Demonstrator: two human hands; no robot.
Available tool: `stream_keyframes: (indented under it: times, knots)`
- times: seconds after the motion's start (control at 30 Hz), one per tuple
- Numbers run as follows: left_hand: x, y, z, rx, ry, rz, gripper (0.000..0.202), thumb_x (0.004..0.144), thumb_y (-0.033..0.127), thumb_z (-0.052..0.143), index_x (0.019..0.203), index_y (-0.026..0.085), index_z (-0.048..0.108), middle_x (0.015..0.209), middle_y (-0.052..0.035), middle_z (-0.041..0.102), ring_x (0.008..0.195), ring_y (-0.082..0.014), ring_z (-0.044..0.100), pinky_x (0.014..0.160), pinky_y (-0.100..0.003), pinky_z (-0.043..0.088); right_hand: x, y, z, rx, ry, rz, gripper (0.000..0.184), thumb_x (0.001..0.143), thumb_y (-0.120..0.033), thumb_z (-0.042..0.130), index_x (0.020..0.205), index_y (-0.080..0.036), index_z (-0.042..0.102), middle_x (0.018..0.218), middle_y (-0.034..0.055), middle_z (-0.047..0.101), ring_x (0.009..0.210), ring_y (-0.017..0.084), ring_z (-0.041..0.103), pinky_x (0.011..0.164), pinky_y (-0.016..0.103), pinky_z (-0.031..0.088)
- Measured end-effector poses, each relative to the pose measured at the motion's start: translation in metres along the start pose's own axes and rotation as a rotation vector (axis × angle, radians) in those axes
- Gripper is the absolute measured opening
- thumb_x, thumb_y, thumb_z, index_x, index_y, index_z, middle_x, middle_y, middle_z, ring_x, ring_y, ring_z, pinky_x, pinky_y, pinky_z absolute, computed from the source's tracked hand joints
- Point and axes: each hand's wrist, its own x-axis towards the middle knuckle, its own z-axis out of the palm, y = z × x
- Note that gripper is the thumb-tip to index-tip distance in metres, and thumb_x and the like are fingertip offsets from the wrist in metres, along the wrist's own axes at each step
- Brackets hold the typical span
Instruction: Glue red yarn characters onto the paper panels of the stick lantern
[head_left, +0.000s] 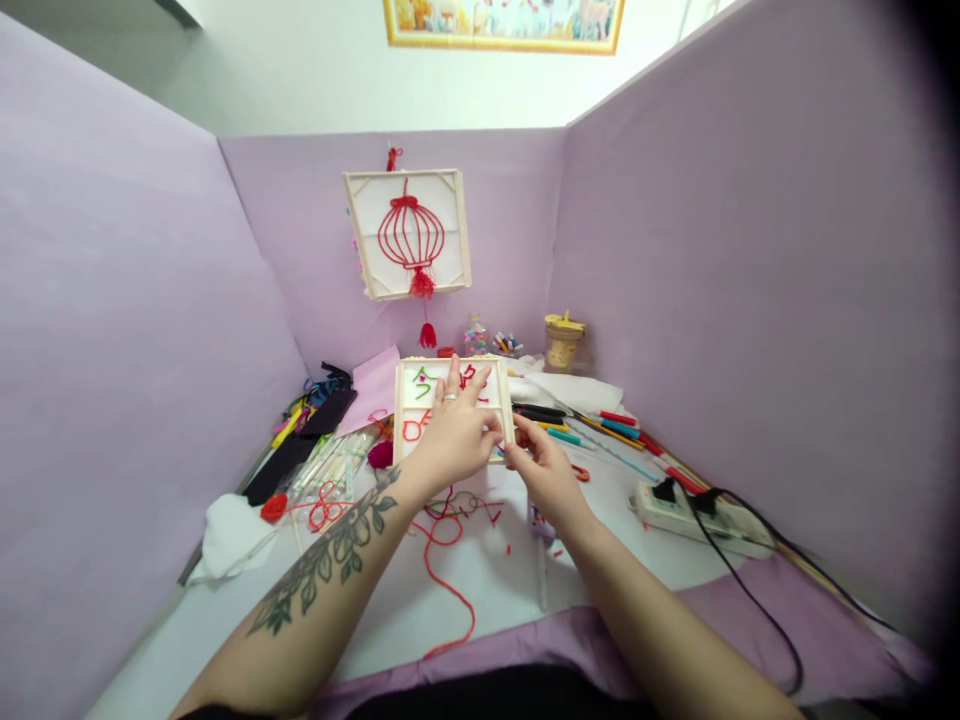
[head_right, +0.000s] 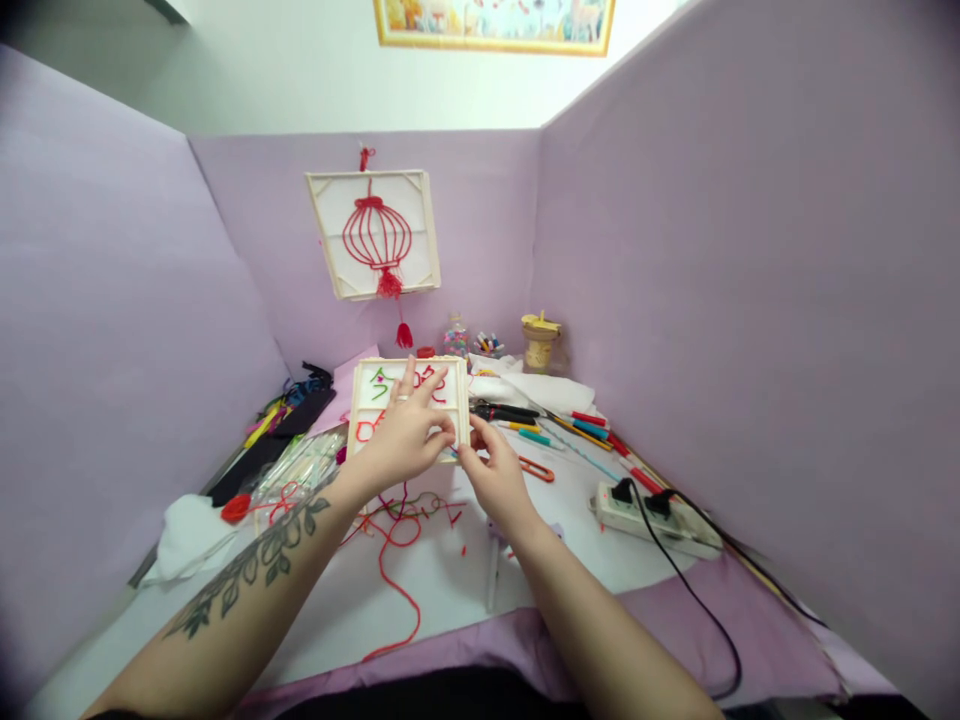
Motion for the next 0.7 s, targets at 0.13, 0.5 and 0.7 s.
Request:
stream_keyframes:
  times: [0.13, 0.5, 0.7]
  knots:
    - [0.001, 0.000, -0.005, -0.082, -0.045, -0.001, 0.012, 0.078, 0.021, 0.061, 0.074, 0.021, 0.072, 0.157, 0.0006, 0.029, 0.147, -0.0386, -0.004, 0.113, -0.068, 0.010, -0.001, 0.002, 0.000, 0.011, 0.002, 0.001, 0.052, 0.077, -0.036, 0.058, 0.126, -0.017, 0.057, 0.092, 0.0063, 0.062, 0.081, 0.019, 0.055, 0.065, 0.030, 0.049]
    - [0.000, 0.001, 0.004, 0.013, 0.008, -0.021, 0.015, 0.078, 0.019, 0.058, 0.074, 0.022, 0.072, 0.155, 0.0022, 0.033, 0.147, -0.0367, 0.009, 0.113, -0.068, 0.007, 0.001, 0.007, -0.001, -0.005, -0.017, -0.008, 0.053, 0.079, -0.040, 0.059, 0.128, -0.019, 0.057, 0.096, 0.0073, 0.064, 0.084, 0.020, 0.057, 0.068, 0.033, 0.053]
    - [-0.001, 0.002, 0.006, 0.007, 0.006, -0.065, 0.017, 0.078, 0.018, 0.056, 0.076, 0.021, 0.073, 0.156, 0.0003, 0.030, 0.146, -0.0373, 0.009, 0.113, -0.067, 0.010, 0.000, 0.004, 0.000, 0.008, -0.019, 0.003, 0.054, 0.078, -0.041, 0.061, 0.128, -0.020, 0.057, 0.092, 0.0059, 0.063, 0.085, 0.020, 0.058, 0.069, 0.033, 0.053]
